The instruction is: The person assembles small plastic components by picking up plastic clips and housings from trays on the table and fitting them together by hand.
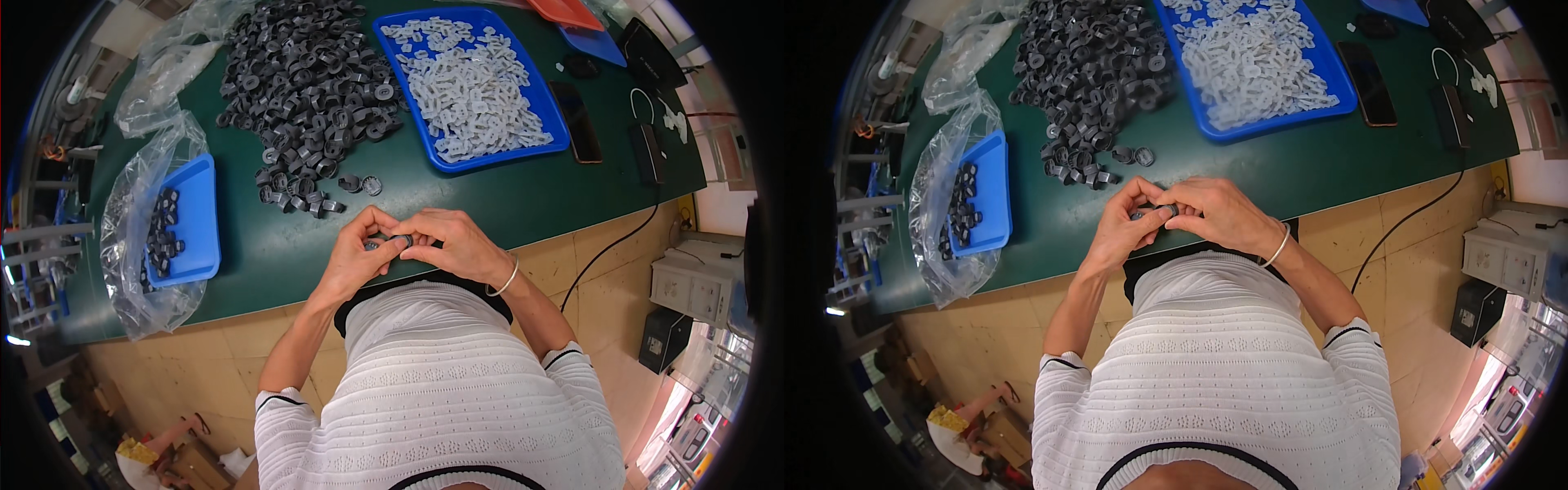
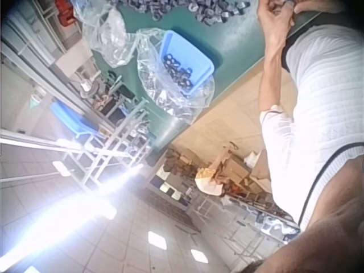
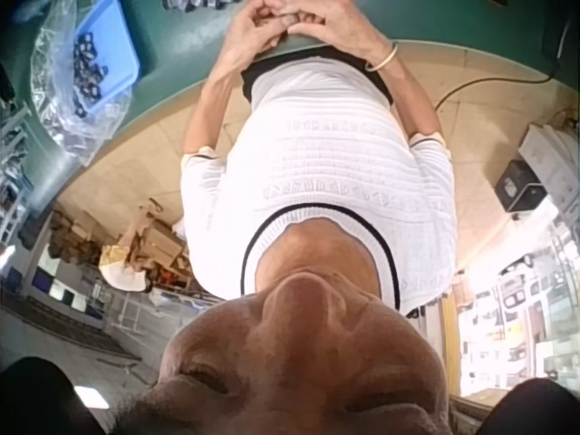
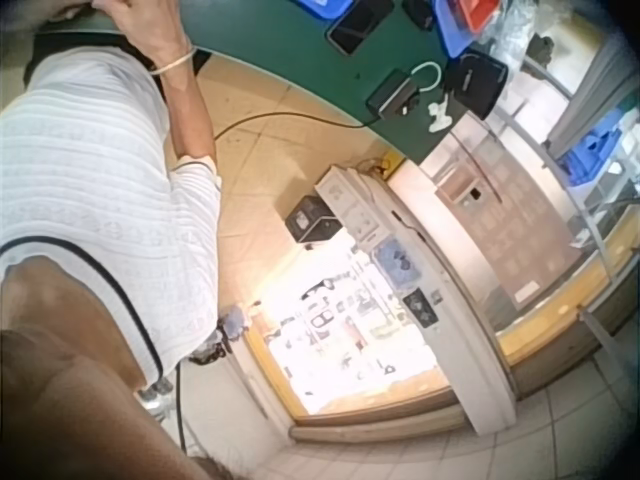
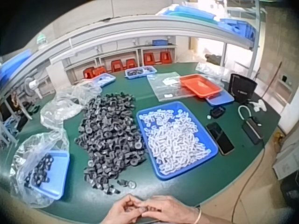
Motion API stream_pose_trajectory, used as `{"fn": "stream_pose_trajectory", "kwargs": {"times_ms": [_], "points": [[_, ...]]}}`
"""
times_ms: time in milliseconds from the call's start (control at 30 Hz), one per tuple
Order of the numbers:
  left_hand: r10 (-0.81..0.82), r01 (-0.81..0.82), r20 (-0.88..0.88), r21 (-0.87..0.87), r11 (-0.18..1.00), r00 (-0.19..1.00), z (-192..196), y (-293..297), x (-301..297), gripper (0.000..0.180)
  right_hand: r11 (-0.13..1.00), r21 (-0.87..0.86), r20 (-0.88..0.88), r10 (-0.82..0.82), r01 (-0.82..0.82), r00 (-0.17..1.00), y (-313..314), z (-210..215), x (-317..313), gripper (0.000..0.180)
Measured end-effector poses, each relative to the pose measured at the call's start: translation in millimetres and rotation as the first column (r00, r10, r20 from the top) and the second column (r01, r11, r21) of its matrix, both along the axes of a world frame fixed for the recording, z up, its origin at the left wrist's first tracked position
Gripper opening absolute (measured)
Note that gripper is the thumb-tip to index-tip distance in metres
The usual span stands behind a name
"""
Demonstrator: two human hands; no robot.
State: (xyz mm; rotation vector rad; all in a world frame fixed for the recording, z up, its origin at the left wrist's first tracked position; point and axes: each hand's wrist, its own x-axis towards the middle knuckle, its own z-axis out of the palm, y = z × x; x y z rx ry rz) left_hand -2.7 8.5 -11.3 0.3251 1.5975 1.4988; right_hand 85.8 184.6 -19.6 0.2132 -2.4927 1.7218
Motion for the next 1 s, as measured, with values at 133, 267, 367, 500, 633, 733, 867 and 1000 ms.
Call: {"fn": "stream_pose_trajectory", "kwargs": {"times_ms": [133,267,367,500,633,733,867,1000], "points": [[-0.036,0.036,0.002,-0.016,0.999,0.999,2,0,-2,0.017,0.999,0.038,-0.050,-0.026,0.028,0.998,-5,-3,3,0.033],[-0.021,0.013,-0.172,-0.052,0.999,0.985,1,3,1,0.016,0.996,0.063,-0.067,-0.054,0.059,0.996,-7,-4,4,0.033],[-0.011,0.011,-0.005,-0.027,1.000,1.000,8,0,1,0.016,0.999,0.002,-0.038,-0.049,0.049,0.998,-4,-3,3,0.034],[-0.010,0.009,0.068,0.012,1.000,0.998,1,-1,-1,0.017,0.997,0.048,-0.064,-0.052,0.055,0.997,-5,-2,4,0.033],[-0.008,0.007,-0.094,-0.009,1.000,0.995,-10,2,2,0.015,0.991,0.122,-0.110,-0.039,0.052,0.993,-3,-4,5,0.030],[0.075,-0.072,-0.070,0.051,0.996,0.995,-1,8,8,0.013,0.986,-0.105,0.044,-0.123,0.127,0.991,-6,1,4,0.020],[0.215,-0.194,-0.098,0.189,0.963,0.972,-2,1,24,0.015,0.942,-0.285,0.315,-0.081,0.175,0.946,-2,0,-1,0.017],[0.257,-0.273,0.099,0.222,0.936,0.961,-18,3,26,0.017,0.929,-0.325,0.357,-0.052,0.176,0.933,-2,-10,-2,0.017]]}}
